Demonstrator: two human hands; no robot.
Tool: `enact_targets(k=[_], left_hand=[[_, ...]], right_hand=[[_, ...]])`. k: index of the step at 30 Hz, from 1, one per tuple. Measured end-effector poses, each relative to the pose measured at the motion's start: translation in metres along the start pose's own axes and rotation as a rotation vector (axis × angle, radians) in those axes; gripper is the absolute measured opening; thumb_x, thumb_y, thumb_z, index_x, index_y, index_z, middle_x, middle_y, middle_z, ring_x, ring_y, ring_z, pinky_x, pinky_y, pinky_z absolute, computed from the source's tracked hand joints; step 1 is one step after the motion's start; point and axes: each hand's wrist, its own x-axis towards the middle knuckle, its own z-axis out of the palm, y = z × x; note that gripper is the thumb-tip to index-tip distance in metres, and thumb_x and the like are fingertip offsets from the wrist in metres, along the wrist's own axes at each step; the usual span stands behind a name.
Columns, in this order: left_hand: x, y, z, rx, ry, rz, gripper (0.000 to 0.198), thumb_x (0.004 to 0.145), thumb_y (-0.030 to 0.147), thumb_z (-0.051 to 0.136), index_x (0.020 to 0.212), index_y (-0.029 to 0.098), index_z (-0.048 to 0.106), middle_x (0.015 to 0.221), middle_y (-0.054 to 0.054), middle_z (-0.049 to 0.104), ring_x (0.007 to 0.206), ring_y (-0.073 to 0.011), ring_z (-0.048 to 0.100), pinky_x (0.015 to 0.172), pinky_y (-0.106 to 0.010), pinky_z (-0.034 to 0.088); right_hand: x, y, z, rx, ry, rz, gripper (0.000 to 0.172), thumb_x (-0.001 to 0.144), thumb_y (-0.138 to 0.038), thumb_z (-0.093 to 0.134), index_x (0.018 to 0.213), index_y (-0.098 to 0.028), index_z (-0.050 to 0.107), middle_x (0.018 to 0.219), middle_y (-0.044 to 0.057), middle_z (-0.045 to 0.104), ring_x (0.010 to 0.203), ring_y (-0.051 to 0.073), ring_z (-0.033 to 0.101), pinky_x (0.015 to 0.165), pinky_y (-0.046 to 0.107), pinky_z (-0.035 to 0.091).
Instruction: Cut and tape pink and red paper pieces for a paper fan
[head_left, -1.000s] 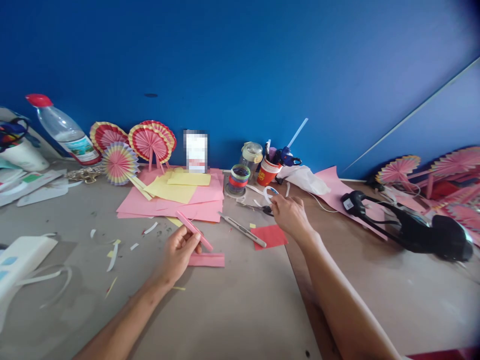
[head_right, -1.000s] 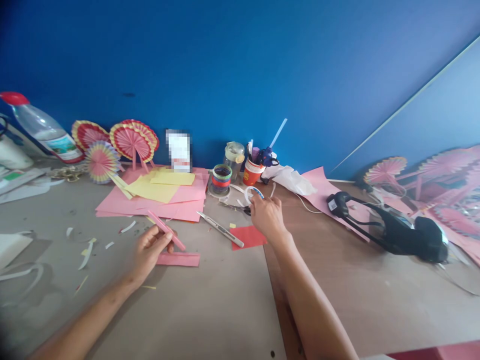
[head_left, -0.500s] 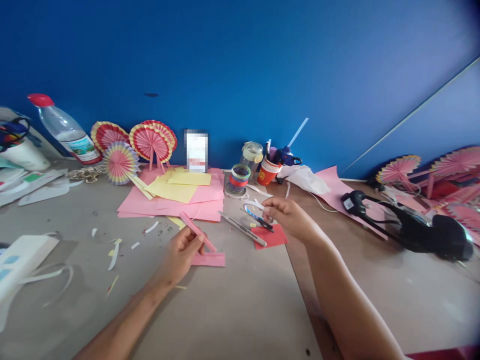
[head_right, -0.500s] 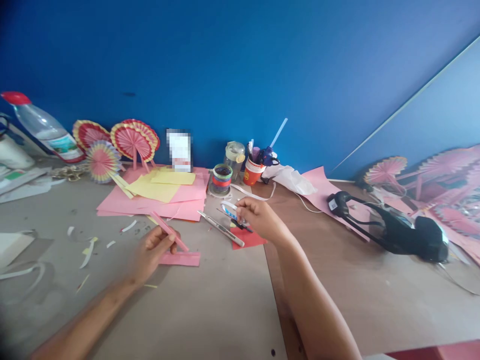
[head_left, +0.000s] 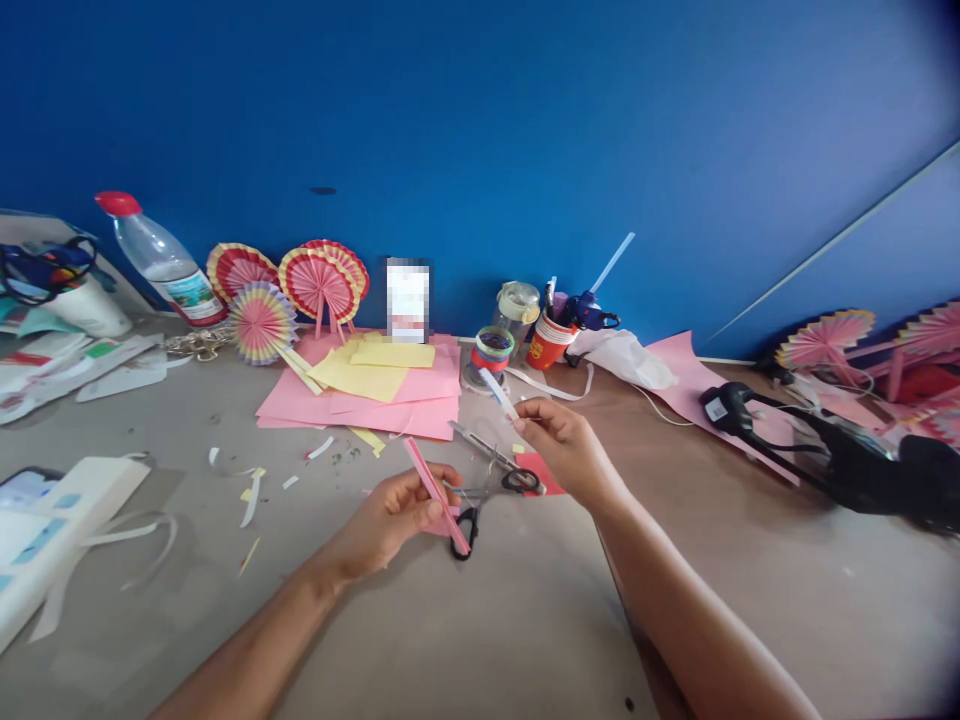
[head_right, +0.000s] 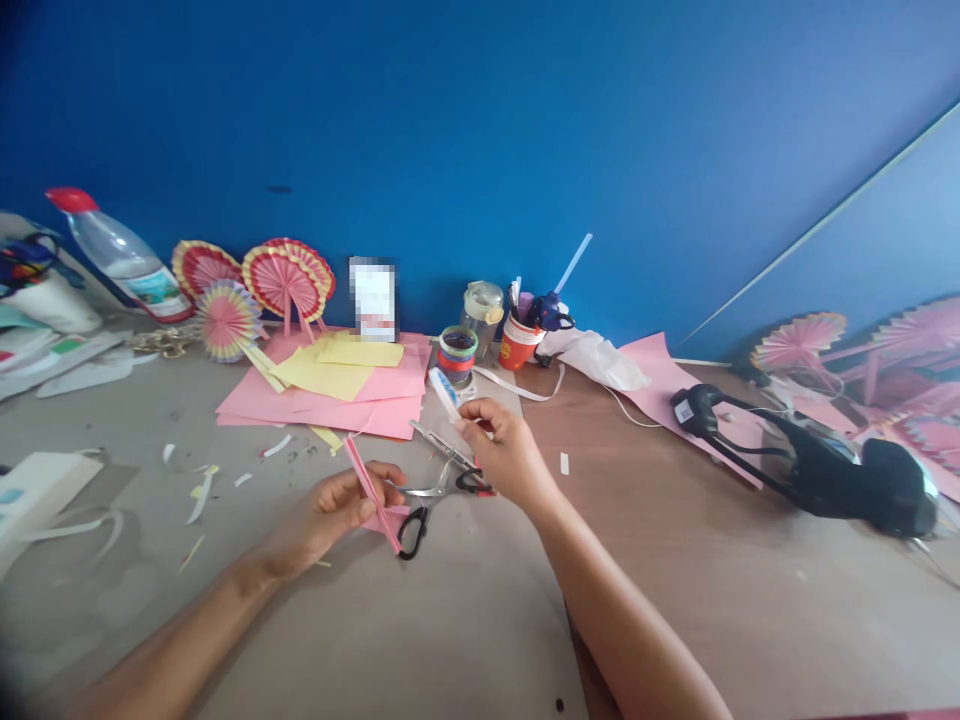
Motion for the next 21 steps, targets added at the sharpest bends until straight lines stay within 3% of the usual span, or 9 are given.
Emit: enact_targets(k=[3, 6, 12, 14, 16, 19, 21], left_hand=[[0.001, -0.001, -0.003, 0.006, 0.018, 0.002, 0.028, 0.081, 0.044, 0.065, 0.095, 0.019, 0.066, 0.101, -0.007, 0.062, 0.095, -0.0208, 0.059, 0.089, -0.036, 0.046], [0.001, 0.001, -0.003, 0.007, 0.011, 0.012, 0.026, 0.082, 0.042, 0.065, 0.093, 0.019, 0.066, 0.098, -0.005, 0.061, 0.091, -0.0203, 0.060, 0.088, -0.036, 0.047], [0.003, 0.002, -0.005, 0.043, 0.063, 0.007, 0.024, 0.083, 0.041, 0.063, 0.091, 0.018, 0.064, 0.085, -0.003, 0.061, 0.083, -0.0180, 0.060, 0.082, -0.033, 0.048], [0.004, 0.000, -0.009, 0.069, 0.109, 0.025, 0.025, 0.083, 0.041, 0.063, 0.091, 0.018, 0.065, 0.087, -0.003, 0.061, 0.083, -0.0172, 0.059, 0.080, -0.030, 0.047], [0.005, -0.001, -0.013, 0.080, 0.144, 0.049, 0.025, 0.082, 0.041, 0.064, 0.090, 0.018, 0.065, 0.090, -0.004, 0.061, 0.084, -0.0167, 0.057, 0.079, -0.028, 0.046], [0.005, -0.003, -0.017, 0.051, 0.158, 0.029, 0.025, 0.081, 0.041, 0.065, 0.089, 0.018, 0.065, 0.088, -0.003, 0.062, 0.082, -0.0156, 0.057, 0.078, -0.028, 0.046], [0.006, -0.003, -0.017, 0.034, 0.154, -0.024, 0.026, 0.080, 0.041, 0.065, 0.089, 0.017, 0.065, 0.085, -0.002, 0.063, 0.079, -0.0153, 0.059, 0.077, -0.028, 0.047]], right_hand=[[0.011, 0.020, -0.013, -0.340, 0.098, -0.112, 0.017, 0.082, -0.027, 0.053, 0.086, -0.018, 0.066, 0.093, 0.006, 0.060, 0.081, 0.019, 0.056, 0.074, 0.032, 0.041], [0.020, 0.042, -0.019, -0.646, 0.151, -0.118, 0.017, 0.082, -0.023, 0.053, 0.089, -0.019, 0.068, 0.105, 0.009, 0.057, 0.089, 0.021, 0.057, 0.086, 0.040, 0.036], [0.025, 0.067, -0.008, -0.894, 0.033, -0.045, 0.026, 0.084, -0.019, 0.050, 0.104, -0.017, 0.066, 0.116, 0.014, 0.059, 0.102, 0.027, 0.055, 0.092, 0.045, 0.031], [0.021, 0.060, -0.007, -0.851, 0.045, -0.059, 0.031, 0.084, -0.019, 0.051, 0.113, -0.017, 0.062, 0.122, 0.015, 0.057, 0.108, 0.027, 0.054, 0.092, 0.044, 0.032], [0.013, 0.042, -0.008, -0.743, -0.004, -0.070, 0.029, 0.087, -0.020, 0.049, 0.113, -0.018, 0.061, 0.116, 0.011, 0.062, 0.102, 0.023, 0.058, 0.088, 0.038, 0.037], [-0.007, 0.007, -0.005, -0.599, -0.295, -0.084, 0.026, 0.091, -0.023, 0.045, 0.110, -0.020, 0.062, 0.102, 0.006, 0.068, 0.087, 0.018, 0.061, 0.075, 0.028, 0.043], [-0.025, -0.012, 0.003, -0.739, -0.428, -0.130, 0.021, 0.089, -0.021, 0.050, 0.105, -0.019, 0.064, 0.097, 0.008, 0.067, 0.090, 0.021, 0.060, 0.077, 0.030, 0.042]])
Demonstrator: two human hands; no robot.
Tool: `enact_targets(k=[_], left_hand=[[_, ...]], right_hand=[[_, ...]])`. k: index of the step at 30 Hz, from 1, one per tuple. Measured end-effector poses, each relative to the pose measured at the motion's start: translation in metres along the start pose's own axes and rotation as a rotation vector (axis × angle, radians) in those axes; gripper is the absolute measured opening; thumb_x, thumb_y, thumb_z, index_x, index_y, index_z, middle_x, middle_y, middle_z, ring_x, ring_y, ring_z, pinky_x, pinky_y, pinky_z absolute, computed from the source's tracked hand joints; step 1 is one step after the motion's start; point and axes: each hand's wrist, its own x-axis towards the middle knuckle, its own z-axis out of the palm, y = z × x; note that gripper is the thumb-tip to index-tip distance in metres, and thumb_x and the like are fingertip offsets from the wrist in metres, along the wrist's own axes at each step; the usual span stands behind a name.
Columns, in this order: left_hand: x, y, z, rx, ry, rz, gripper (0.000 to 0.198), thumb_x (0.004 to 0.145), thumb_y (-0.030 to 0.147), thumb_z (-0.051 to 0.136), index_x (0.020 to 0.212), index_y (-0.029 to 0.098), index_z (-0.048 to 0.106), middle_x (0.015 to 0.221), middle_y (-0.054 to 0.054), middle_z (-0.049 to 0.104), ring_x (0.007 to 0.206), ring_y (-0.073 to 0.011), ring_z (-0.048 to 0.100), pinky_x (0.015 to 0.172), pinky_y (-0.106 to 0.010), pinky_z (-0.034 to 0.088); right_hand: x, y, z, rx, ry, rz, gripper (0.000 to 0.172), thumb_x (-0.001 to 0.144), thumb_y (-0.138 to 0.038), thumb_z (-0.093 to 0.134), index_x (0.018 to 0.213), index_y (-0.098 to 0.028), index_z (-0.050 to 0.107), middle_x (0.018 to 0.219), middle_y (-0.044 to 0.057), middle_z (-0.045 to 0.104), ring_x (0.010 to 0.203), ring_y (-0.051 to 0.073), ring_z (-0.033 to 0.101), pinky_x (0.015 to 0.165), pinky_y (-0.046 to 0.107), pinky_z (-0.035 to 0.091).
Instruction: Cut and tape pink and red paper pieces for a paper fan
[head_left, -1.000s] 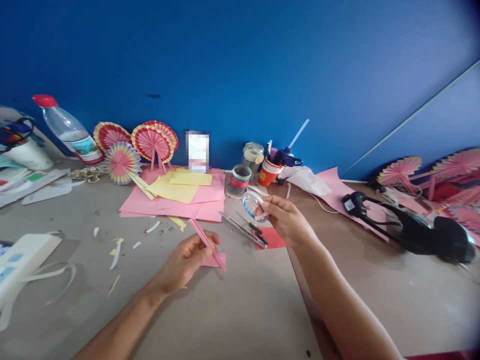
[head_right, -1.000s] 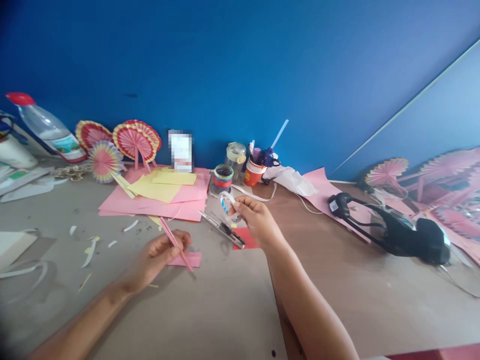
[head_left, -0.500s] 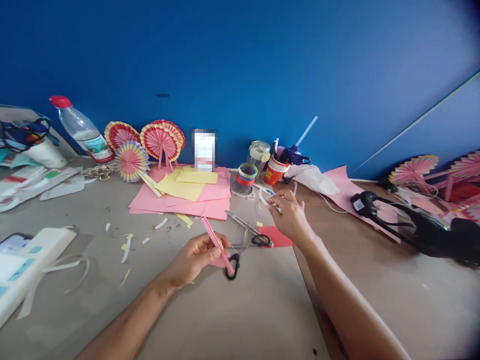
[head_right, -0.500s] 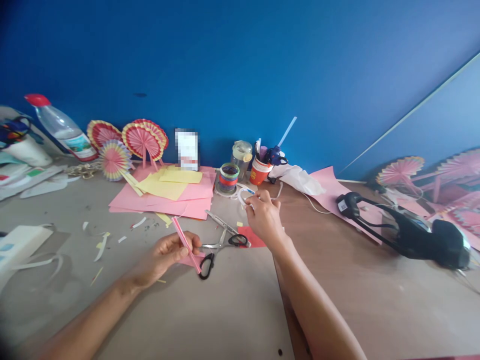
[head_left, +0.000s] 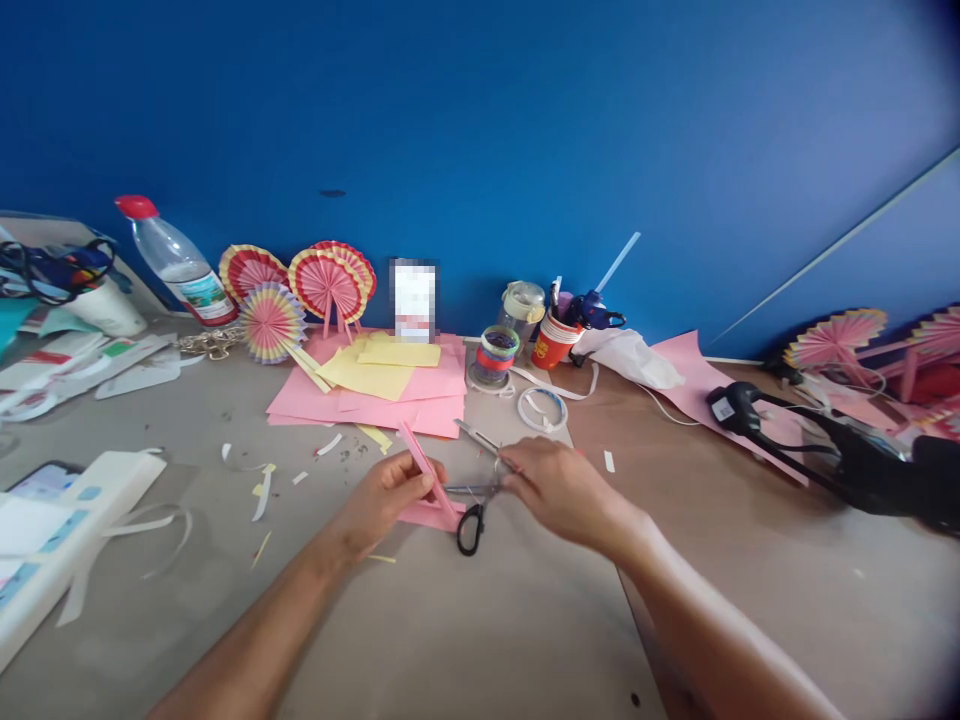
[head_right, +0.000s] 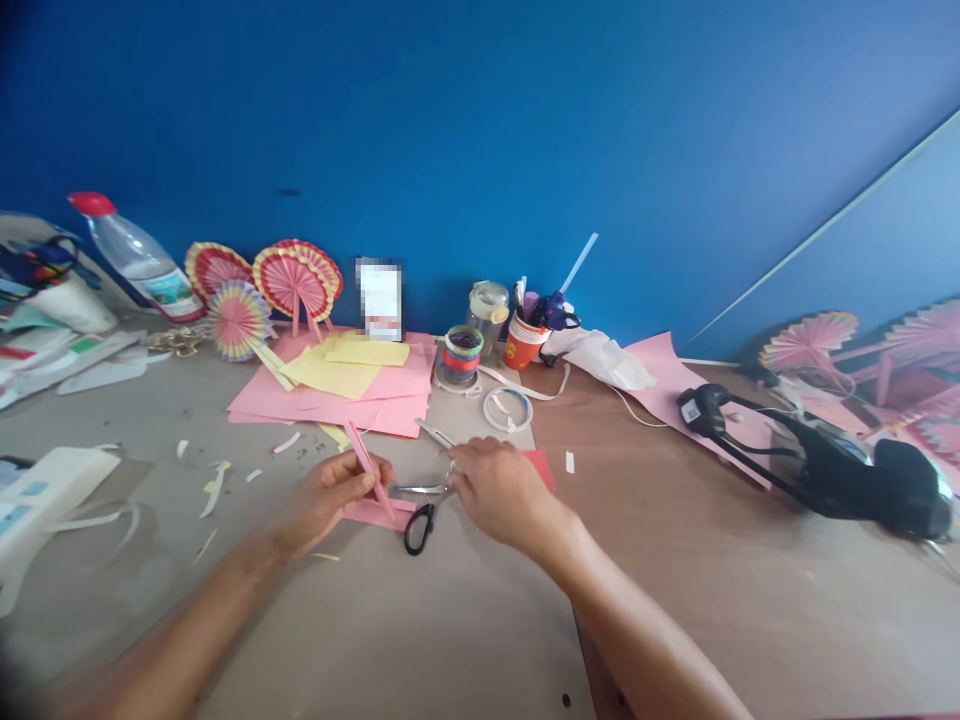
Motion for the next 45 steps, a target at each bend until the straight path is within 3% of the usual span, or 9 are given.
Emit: enact_targets(k=[6, 16, 20, 25, 33, 37, 41, 43, 45], left_hand=[[0.004, -0.005, 0.007, 0.023, 0.104, -0.010, 0.030, 0.077, 0.044, 0.065, 0.084, 0.015, 0.063, 0.079, -0.003, 0.067, 0.077, -0.0181, 0.064, 0.076, -0.030, 0.049], [0.009, -0.010, 0.009, -0.078, 0.191, 0.002, 0.036, 0.067, 0.048, 0.073, 0.078, 0.015, 0.061, 0.075, -0.004, 0.069, 0.073, -0.0214, 0.068, 0.078, -0.037, 0.053], [0.008, -0.009, 0.010, -0.076, 0.171, 0.020, 0.031, 0.071, 0.045, 0.071, 0.077, 0.017, 0.060, 0.074, -0.003, 0.068, 0.076, -0.0222, 0.069, 0.081, -0.038, 0.052], [0.006, -0.007, 0.009, -0.062, 0.185, 0.048, 0.029, 0.073, 0.044, 0.070, 0.078, 0.017, 0.062, 0.076, -0.003, 0.069, 0.078, -0.0222, 0.069, 0.082, -0.038, 0.052], [0.005, -0.005, 0.009, -0.106, 0.174, 0.080, 0.027, 0.072, 0.043, 0.072, 0.077, 0.018, 0.064, 0.074, -0.002, 0.069, 0.077, -0.0220, 0.068, 0.081, -0.036, 0.052], [0.004, -0.004, 0.007, -0.125, 0.159, 0.095, 0.026, 0.075, 0.043, 0.070, 0.079, 0.018, 0.064, 0.076, -0.003, 0.069, 0.078, -0.0212, 0.068, 0.081, -0.035, 0.051], [0.004, -0.002, 0.004, -0.160, 0.158, 0.079, 0.030, 0.074, 0.043, 0.071, 0.081, 0.015, 0.063, 0.077, -0.003, 0.067, 0.078, -0.0213, 0.069, 0.082, -0.036, 0.051], [0.005, -0.001, 0.003, -0.176, 0.163, 0.072, 0.030, 0.074, 0.043, 0.072, 0.080, 0.015, 0.063, 0.077, -0.003, 0.067, 0.078, -0.0201, 0.068, 0.081, -0.034, 0.051], [0.005, 0.000, 0.002, -0.190, 0.169, 0.074, 0.030, 0.073, 0.042, 0.072, 0.079, 0.015, 0.063, 0.077, -0.003, 0.066, 0.077, -0.0185, 0.067, 0.079, -0.033, 0.051]], right_hand=[[-0.017, -0.032, 0.029, -0.244, -0.038, 0.055, 0.026, 0.085, -0.032, 0.061, 0.105, -0.016, 0.064, 0.104, 0.013, 0.062, 0.098, 0.030, 0.056, 0.082, 0.039, 0.042], [-0.018, -0.039, 0.045, -0.160, 0.068, 0.163, 0.057, 0.079, -0.050, 0.063, 0.125, -0.018, 0.053, 0.115, 0.016, 0.055, 0.104, 0.031, 0.053, 0.095, 0.045, 0.037], [-0.019, -0.042, 0.050, -0.146, 0.078, 0.194, 0.064, 0.077, -0.038, 0.063, 0.135, -0.018, 0.043, 0.122, 0.016, 0.050, 0.112, 0.031, 0.049, 0.103, 0.047, 0.028], [-0.025, -0.038, 0.048, -0.144, 0.056, 0.194, 0.054, 0.076, -0.016, 0.054, 0.129, -0.015, 0.047, 0.118, 0.016, 0.050, 0.109, 0.028, 0.051, 0.093, 0.039, 0.036], [-0.031, -0.026, 0.053, -0.050, 0.166, 0.254, 0.056, 0.075, -0.018, 0.056, 0.130, -0.022, 0.045, 0.121, 0.015, 0.047, 0.109, 0.029, 0.051, 0.090, 0.043, 0.037], [-0.040, -0.005, 0.052, 0.123, 0.382, 0.282, 0.055, 0.076, -0.024, 0.057, 0.129, -0.025, 0.046, 0.121, 0.013, 0.043, 0.112, 0.030, 0.049, 0.095, 0.053, 0.036], [-0.041, 0.010, 0.041, 0.643, 0.576, 0.198, 0.062, 0.073, -0.032, 0.063, 0.132, -0.030, 0.044, 0.114, 0.008, 0.043, 0.101, 0.022, 0.054, 0.094, 0.045, 0.044], [-0.034, 0.006, 0.033, 0.917, 0.534, 0.092, 0.056, 0.073, -0.034, 0.066, 0.127, -0.030, 0.050, 0.111, 0.007, 0.046, 0.101, 0.021, 0.055, 0.087, 0.038, 0.050], [-0.023, -0.004, 0.028, 1.065, 0.367, -0.001, 0.045, 0.071, -0.033, 0.070, 0.115, -0.028, 0.060, 0.109, 0.007, 0.049, 0.099, 0.022, 0.057, 0.080, 0.035, 0.052]])
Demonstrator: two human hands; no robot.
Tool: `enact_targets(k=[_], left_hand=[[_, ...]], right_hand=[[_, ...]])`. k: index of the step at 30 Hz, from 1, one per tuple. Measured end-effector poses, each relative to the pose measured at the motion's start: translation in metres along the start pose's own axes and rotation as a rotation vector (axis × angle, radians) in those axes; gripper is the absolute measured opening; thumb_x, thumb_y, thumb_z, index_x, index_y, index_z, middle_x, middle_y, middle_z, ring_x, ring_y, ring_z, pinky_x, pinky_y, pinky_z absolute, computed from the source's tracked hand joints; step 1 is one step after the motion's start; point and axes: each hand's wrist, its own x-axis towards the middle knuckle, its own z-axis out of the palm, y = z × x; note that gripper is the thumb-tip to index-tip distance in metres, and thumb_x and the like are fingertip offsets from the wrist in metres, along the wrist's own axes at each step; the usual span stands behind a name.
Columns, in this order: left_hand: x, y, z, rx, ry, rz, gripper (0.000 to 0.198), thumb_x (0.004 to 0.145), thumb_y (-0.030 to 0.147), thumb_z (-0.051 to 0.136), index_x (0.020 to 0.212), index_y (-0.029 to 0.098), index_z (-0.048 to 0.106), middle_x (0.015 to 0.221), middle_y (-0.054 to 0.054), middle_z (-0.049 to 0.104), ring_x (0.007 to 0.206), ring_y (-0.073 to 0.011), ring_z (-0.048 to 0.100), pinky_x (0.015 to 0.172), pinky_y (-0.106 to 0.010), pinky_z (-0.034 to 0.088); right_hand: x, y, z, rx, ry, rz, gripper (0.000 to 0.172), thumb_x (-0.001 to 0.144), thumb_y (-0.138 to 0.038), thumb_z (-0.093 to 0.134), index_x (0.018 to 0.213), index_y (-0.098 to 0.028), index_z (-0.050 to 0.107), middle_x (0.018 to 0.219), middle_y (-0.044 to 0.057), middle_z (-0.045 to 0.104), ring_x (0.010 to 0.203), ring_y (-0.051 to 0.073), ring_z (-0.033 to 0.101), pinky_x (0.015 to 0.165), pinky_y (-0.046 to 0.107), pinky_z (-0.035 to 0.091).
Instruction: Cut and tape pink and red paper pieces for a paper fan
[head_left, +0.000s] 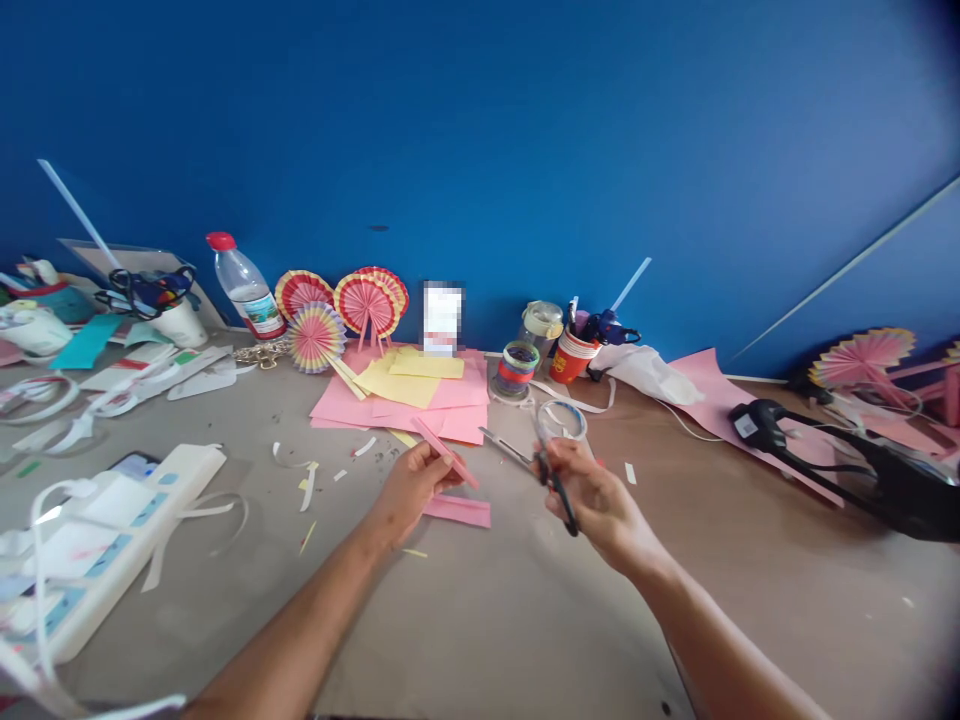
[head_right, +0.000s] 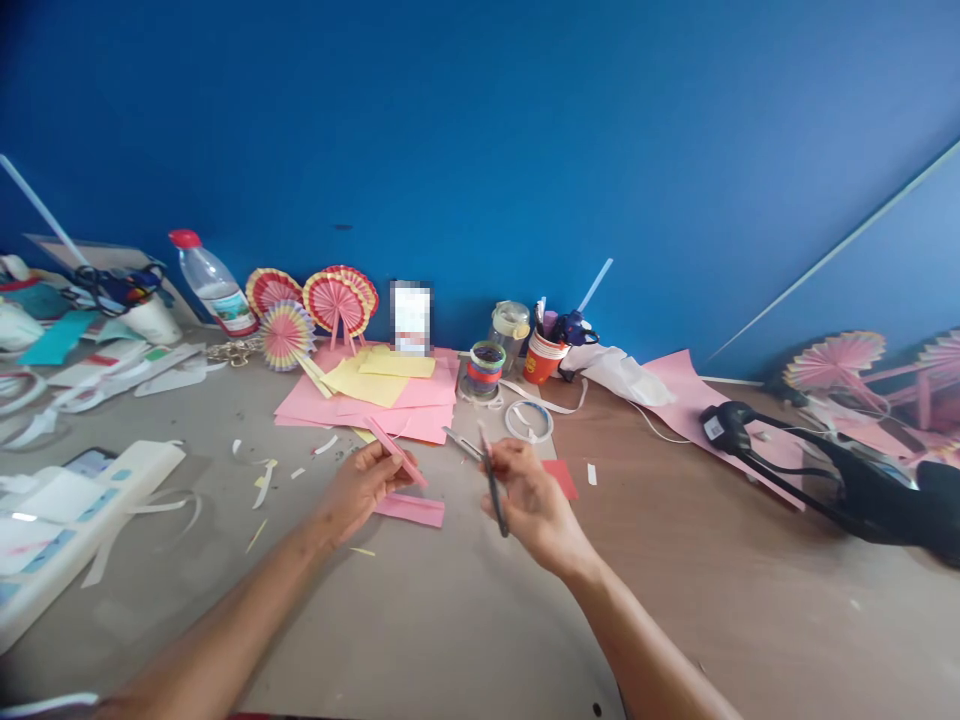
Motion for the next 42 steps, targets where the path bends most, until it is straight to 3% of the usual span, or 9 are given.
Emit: enact_targets(k=[2, 4, 9, 14, 24, 30, 42], left_hand=[[0.000, 0.001, -0.001, -0.014, 0.007, 0.008, 0.028, 0.073, 0.041, 0.073, 0.079, 0.015, 0.064, 0.076, -0.002, 0.066, 0.075, -0.0166, 0.066, 0.078, -0.031, 0.052], [0.001, 0.003, -0.002, -0.028, 0.012, 0.018, 0.027, 0.074, 0.039, 0.073, 0.079, 0.015, 0.063, 0.075, -0.002, 0.066, 0.073, -0.0155, 0.065, 0.077, -0.031, 0.052], [0.003, 0.009, -0.005, -0.062, 0.071, 0.029, 0.028, 0.072, 0.039, 0.074, 0.075, 0.016, 0.060, 0.070, -0.001, 0.067, 0.066, -0.0158, 0.066, 0.070, -0.030, 0.053], [0.006, 0.013, -0.008, -0.048, 0.154, 0.049, 0.028, 0.070, 0.040, 0.075, 0.071, 0.017, 0.058, 0.064, 0.003, 0.065, 0.062, -0.0139, 0.063, 0.067, -0.028, 0.052], [0.012, 0.003, -0.014, -0.023, 0.207, 0.085, 0.022, 0.071, 0.036, 0.074, 0.075, 0.018, 0.061, 0.068, 0.004, 0.059, 0.061, -0.0104, 0.056, 0.064, -0.024, 0.051], [0.011, 0.006, -0.016, -0.045, 0.306, 0.136, 0.027, 0.070, 0.038, 0.076, 0.072, 0.017, 0.059, 0.066, 0.005, 0.056, 0.060, -0.0077, 0.055, 0.064, -0.021, 0.050], [0.012, 0.004, -0.015, -0.044, 0.292, 0.178, 0.030, 0.067, 0.039, 0.078, 0.073, 0.016, 0.061, 0.067, 0.005, 0.057, 0.059, -0.0060, 0.055, 0.060, -0.018, 0.048]], right_hand=[[0.011, -0.003, 0.014, 0.086, -0.177, 0.048, 0.042, 0.070, -0.032, 0.071, 0.111, -0.025, 0.064, 0.109, 0.008, 0.050, 0.092, 0.020, 0.060, 0.073, 0.032, 0.054], [0.022, 0.001, 0.028, 0.125, -0.260, 0.080, 0.041, 0.072, -0.029, 0.068, 0.113, -0.024, 0.063, 0.116, 0.009, 0.048, 0.083, 0.017, 0.062, 0.067, 0.031, 0.054], [0.036, 0.021, 0.048, -0.072, -0.183, -0.104, 0.043, 0.073, -0.014, 0.056, 0.115, -0.024, 0.062, 0.107, 0.006, 0.052, 0.080, 0.015, 0.057, 0.073, 0.033, 0.053], [0.032, 0.018, 0.050, -0.271, -0.245, -0.197, 0.047, 0.067, -0.007, 0.051, 0.110, -0.022, 0.062, 0.098, 0.005, 0.051, 0.077, 0.015, 0.054, 0.072, 0.032, 0.051], [0.023, 0.018, 0.052, -0.299, -0.282, -0.185, 0.044, 0.072, -0.007, 0.051, 0.113, -0.020, 0.057, 0.110, 0.009, 0.049, 0.074, 0.014, 0.054, 0.071, 0.031, 0.052], [0.017, 0.015, 0.050, -0.291, -0.297, -0.149, 0.046, 0.071, -0.005, 0.049, 0.114, -0.021, 0.056, 0.112, 0.009, 0.047, 0.073, 0.013, 0.053, 0.073, 0.032, 0.052], [0.014, 0.021, 0.054, -0.227, -0.305, -0.131, 0.046, 0.071, -0.003, 0.049, 0.113, -0.020, 0.055, 0.115, 0.009, 0.044, 0.072, 0.012, 0.051, 0.072, 0.031, 0.051]])
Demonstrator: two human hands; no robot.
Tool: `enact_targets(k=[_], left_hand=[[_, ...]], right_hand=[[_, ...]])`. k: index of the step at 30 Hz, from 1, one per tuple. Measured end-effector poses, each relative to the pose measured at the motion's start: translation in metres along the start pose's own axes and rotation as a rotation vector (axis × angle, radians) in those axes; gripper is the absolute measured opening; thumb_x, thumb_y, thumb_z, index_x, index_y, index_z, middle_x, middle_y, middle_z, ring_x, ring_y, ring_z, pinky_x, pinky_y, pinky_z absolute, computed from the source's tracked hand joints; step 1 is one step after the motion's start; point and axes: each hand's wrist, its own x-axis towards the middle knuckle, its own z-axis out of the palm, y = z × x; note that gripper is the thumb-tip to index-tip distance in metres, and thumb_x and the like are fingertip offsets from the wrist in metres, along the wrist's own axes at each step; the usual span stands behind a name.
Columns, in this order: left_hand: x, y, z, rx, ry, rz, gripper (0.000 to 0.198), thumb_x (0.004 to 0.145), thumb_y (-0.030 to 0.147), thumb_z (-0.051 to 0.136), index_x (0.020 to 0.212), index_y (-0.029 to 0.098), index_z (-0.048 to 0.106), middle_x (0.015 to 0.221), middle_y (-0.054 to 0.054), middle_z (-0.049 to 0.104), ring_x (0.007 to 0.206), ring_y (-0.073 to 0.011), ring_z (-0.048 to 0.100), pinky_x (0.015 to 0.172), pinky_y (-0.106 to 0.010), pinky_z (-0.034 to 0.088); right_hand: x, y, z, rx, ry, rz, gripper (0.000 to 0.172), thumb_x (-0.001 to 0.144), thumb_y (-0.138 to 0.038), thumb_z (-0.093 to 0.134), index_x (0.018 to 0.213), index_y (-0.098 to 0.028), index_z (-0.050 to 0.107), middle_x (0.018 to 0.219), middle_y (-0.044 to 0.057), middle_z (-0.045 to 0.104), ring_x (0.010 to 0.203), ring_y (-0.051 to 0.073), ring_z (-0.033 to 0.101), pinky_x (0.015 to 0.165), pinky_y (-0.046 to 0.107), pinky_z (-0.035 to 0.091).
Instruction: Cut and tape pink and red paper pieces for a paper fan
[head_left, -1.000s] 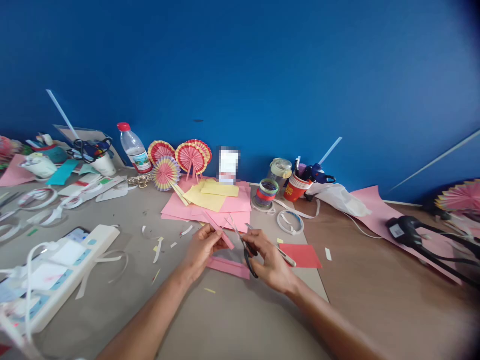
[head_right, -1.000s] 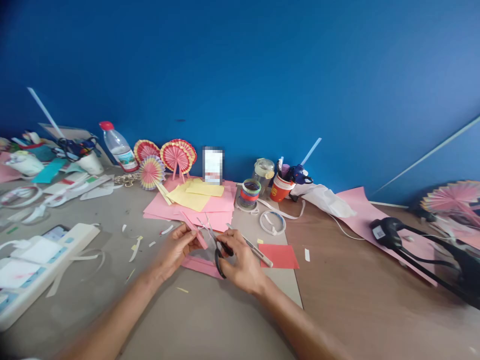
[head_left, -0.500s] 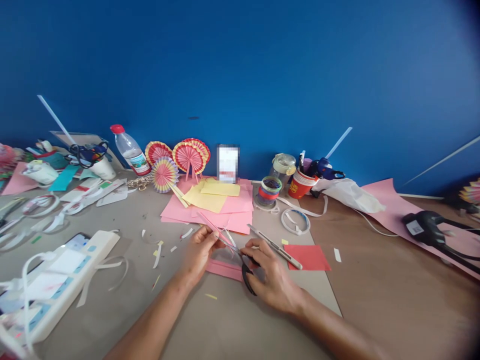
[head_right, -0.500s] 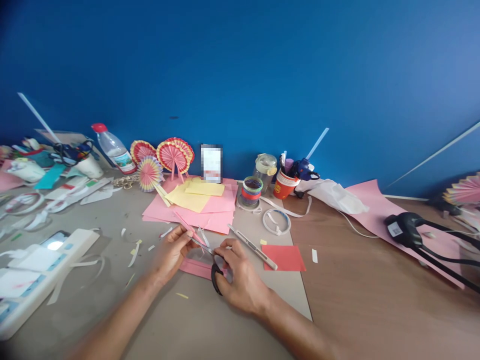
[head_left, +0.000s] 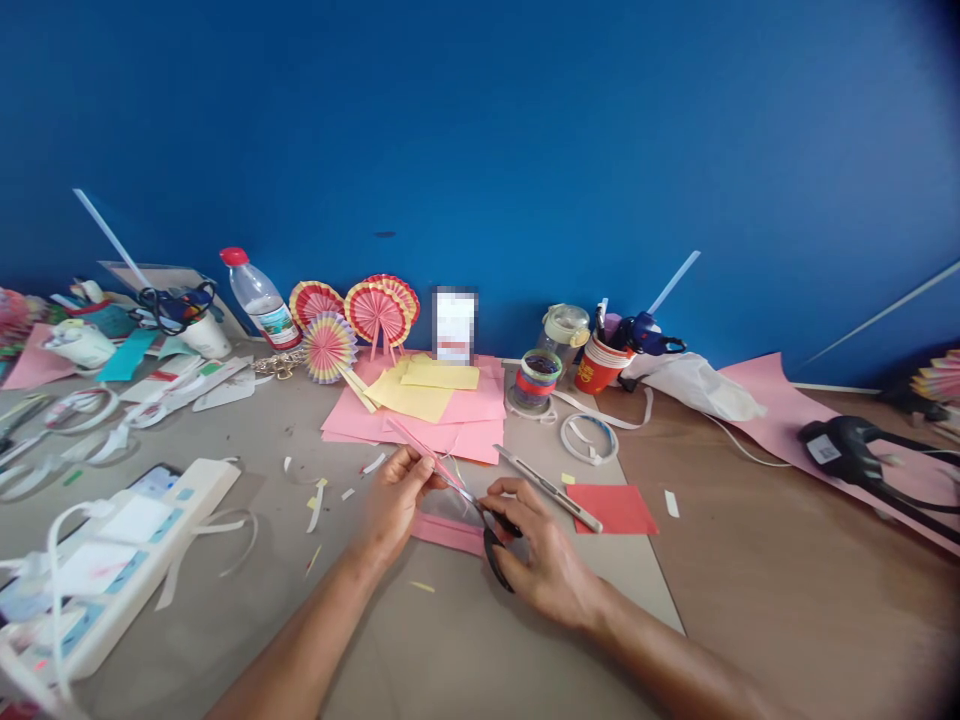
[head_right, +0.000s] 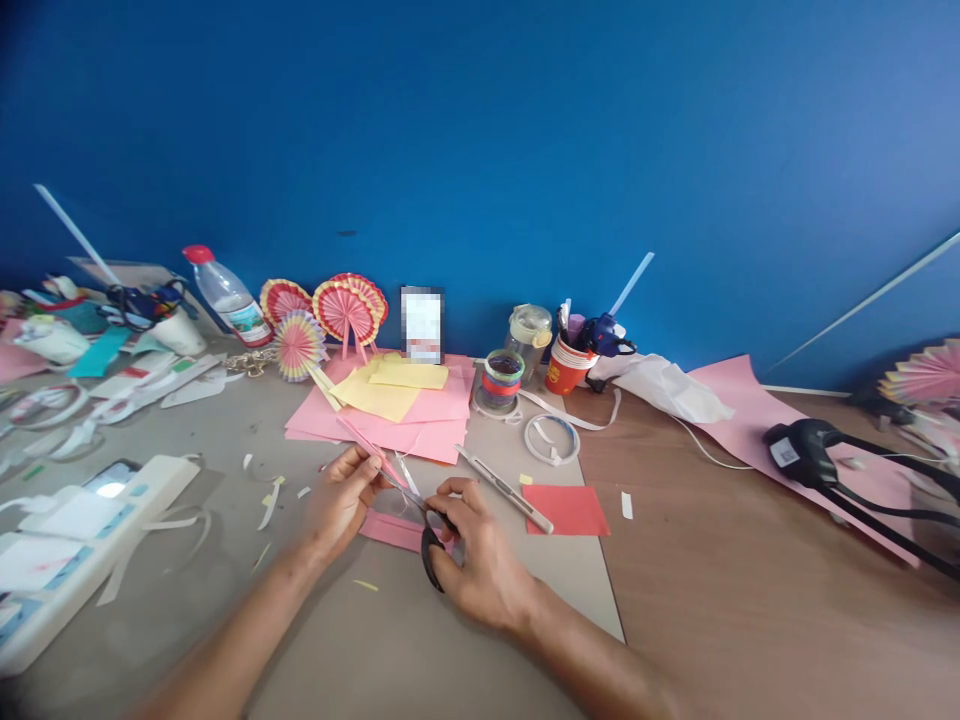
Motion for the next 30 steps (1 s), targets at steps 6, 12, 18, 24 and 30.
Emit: enact_targets(k=[6, 12, 18, 24, 30], left_hand=[[-0.0002, -0.0017, -0.0006, -0.013, -0.026, 0.005, 0.028, 0.069, 0.039, 0.077, 0.076, 0.016, 0.062, 0.068, 0.003, 0.060, 0.061, -0.0075, 0.056, 0.061, -0.019, 0.049], [-0.0008, -0.0016, 0.0010, -0.018, -0.034, -0.001, 0.027, 0.069, 0.038, 0.077, 0.074, 0.016, 0.062, 0.067, 0.004, 0.058, 0.060, -0.0073, 0.056, 0.062, -0.020, 0.049], [-0.0010, -0.0015, 0.0016, -0.026, -0.039, 0.001, 0.028, 0.069, 0.037, 0.078, 0.074, 0.016, 0.061, 0.067, 0.004, 0.058, 0.060, -0.0068, 0.055, 0.061, -0.019, 0.049], [-0.0010, -0.0022, 0.0013, -0.035, -0.048, 0.004, 0.026, 0.070, 0.036, 0.076, 0.073, 0.016, 0.061, 0.067, 0.004, 0.058, 0.060, -0.0069, 0.055, 0.062, -0.019, 0.048], [-0.0010, -0.0017, 0.0016, -0.032, -0.035, 0.009, 0.026, 0.069, 0.037, 0.077, 0.072, 0.016, 0.062, 0.066, 0.004, 0.058, 0.059, -0.0072, 0.055, 0.061, -0.019, 0.049]], right_hand=[[-0.0007, 0.0007, 0.0005, 0.017, -0.015, -0.006, 0.047, 0.072, -0.002, 0.049, 0.115, -0.021, 0.055, 0.114, 0.009, 0.044, 0.074, 0.011, 0.051, 0.073, 0.029, 0.051], [0.0005, 0.0007, 0.0015, 0.032, -0.010, -0.016, 0.050, 0.071, 0.001, 0.047, 0.115, -0.021, 0.055, 0.114, 0.008, 0.045, 0.074, 0.011, 0.051, 0.072, 0.028, 0.050], [-0.0001, 0.0023, 0.0022, 0.032, -0.015, -0.020, 0.050, 0.071, 0.001, 0.046, 0.115, -0.022, 0.055, 0.113, 0.007, 0.046, 0.075, 0.012, 0.050, 0.072, 0.028, 0.049], [0.0000, 0.0012, 0.0030, 0.021, -0.019, -0.021, 0.050, 0.072, 0.000, 0.046, 0.116, -0.022, 0.054, 0.112, 0.007, 0.047, 0.075, 0.012, 0.049, 0.070, 0.027, 0.048], [0.0006, -0.0006, 0.0037, -0.001, -0.012, -0.013, 0.050, 0.072, 0.001, 0.044, 0.115, -0.022, 0.055, 0.110, 0.006, 0.049, 0.084, 0.014, 0.054, 0.072, 0.027, 0.048]])
